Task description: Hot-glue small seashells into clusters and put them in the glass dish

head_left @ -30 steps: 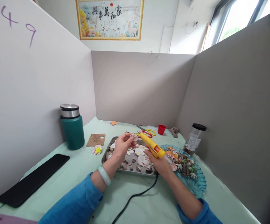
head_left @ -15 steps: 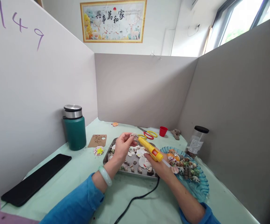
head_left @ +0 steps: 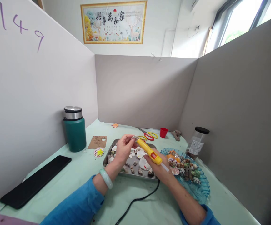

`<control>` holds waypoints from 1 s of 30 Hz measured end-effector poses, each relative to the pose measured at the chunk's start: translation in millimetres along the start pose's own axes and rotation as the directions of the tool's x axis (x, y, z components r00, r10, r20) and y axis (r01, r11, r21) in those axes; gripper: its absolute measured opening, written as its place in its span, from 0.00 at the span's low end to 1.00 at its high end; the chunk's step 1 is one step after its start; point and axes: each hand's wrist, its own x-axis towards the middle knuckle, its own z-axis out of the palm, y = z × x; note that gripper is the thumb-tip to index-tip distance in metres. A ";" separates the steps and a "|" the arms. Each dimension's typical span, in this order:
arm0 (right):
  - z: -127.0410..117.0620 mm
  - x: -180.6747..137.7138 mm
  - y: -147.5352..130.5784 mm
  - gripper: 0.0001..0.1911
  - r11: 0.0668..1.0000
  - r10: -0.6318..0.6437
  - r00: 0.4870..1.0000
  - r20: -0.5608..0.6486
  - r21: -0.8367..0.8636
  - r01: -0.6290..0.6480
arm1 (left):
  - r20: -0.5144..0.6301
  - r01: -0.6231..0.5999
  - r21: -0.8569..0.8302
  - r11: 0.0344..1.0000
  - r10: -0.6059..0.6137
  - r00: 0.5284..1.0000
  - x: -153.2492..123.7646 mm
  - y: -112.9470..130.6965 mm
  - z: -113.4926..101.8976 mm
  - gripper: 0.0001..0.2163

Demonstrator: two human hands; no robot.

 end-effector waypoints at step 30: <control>0.5 -1.4 1.4 0.12 1.000 -0.010 1.000 0.006 -0.022 0.010 | 0.052 0.171 -0.121 0.978 -0.166 0.985 -1.2 4.3 1.5 0.15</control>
